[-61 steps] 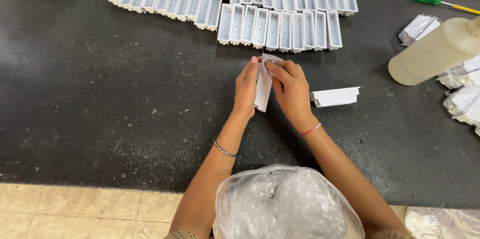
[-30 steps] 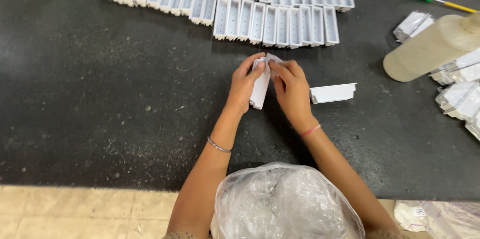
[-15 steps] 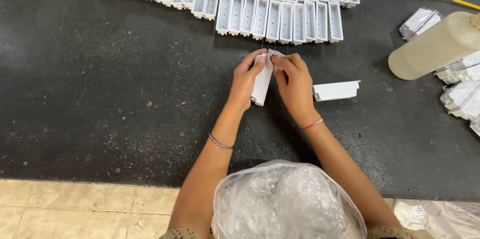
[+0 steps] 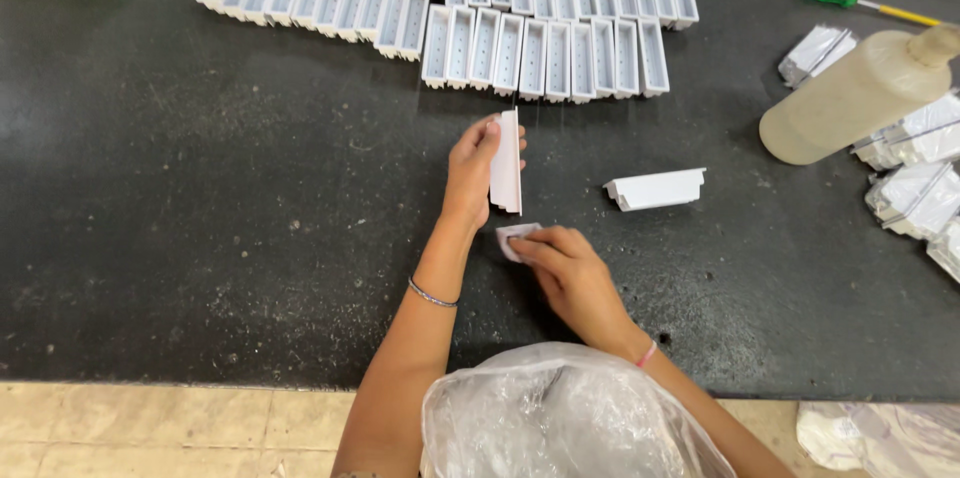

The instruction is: The person wipes the interior and exterior of small white plastic trays using a cloth. They unwrap a stack of trays, wipe each one individually, and place them back on the table. The person also uses a spray bottle to apply liquid to the cloth before wiping.

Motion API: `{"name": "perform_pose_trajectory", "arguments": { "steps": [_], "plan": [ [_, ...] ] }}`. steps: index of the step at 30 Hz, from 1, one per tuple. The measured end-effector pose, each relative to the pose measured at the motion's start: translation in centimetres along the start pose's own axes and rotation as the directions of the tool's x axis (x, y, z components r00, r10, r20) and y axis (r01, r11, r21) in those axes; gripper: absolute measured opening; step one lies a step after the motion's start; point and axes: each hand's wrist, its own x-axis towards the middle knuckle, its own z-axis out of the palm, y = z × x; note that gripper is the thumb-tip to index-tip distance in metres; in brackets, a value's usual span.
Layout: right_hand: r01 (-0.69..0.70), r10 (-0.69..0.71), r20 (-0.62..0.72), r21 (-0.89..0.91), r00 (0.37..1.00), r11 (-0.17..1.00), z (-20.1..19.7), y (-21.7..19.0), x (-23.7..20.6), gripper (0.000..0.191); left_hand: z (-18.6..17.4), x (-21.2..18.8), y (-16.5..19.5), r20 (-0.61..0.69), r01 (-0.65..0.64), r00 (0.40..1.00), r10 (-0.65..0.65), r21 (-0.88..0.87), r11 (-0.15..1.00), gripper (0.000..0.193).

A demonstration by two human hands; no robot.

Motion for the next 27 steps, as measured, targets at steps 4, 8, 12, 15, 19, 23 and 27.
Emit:
{"name": "perform_pose_trajectory", "arguments": {
  "steps": [4,8,12,15,19,23,27],
  "plan": [
    [-0.118,0.132,-0.112,0.126,0.985,0.985,-1.8,0.5,0.0,0.036,0.9,-0.5,0.7,0.039,-0.110,0.993,0.108,0.074,0.991,0.042],
    [-0.336,0.386,-0.273,0.215,0.881,0.917,-4.1,1.5,1.7,0.033,2.7,-1.7,2.1,0.148,-0.296,0.953,0.264,0.274,0.915,0.041],
    [-0.231,0.260,-0.423,0.119,0.868,0.966,-6.5,1.3,3.5,0.026,4.1,-3.3,3.9,0.208,-0.391,0.921,0.331,0.482,0.784,0.033],
    [-0.187,0.175,-0.433,0.015,0.884,0.982,-7.0,0.4,5.0,0.027,5.1,-4.0,4.9,0.241,-0.450,0.892,0.382,0.551,0.703,0.033],
    [-0.189,0.164,-0.393,-0.025,0.905,0.982,-5.6,-0.3,7.2,0.029,5.8,-4.5,5.6,0.251,-0.470,0.877,0.409,0.620,0.628,0.035],
    [-0.169,0.125,-0.349,-0.098,0.929,0.981,-3.8,-0.1,8.4,0.031,5.9,-4.6,5.5,0.238,-0.455,0.884,0.402,0.632,0.627,0.033],
    [-0.174,0.095,-0.348,-0.202,0.933,0.964,-3.2,0.6,7.6,0.030,6.0,-4.8,4.9,0.329,-0.559,0.798,0.505,0.717,0.417,0.036]
  ]
}}
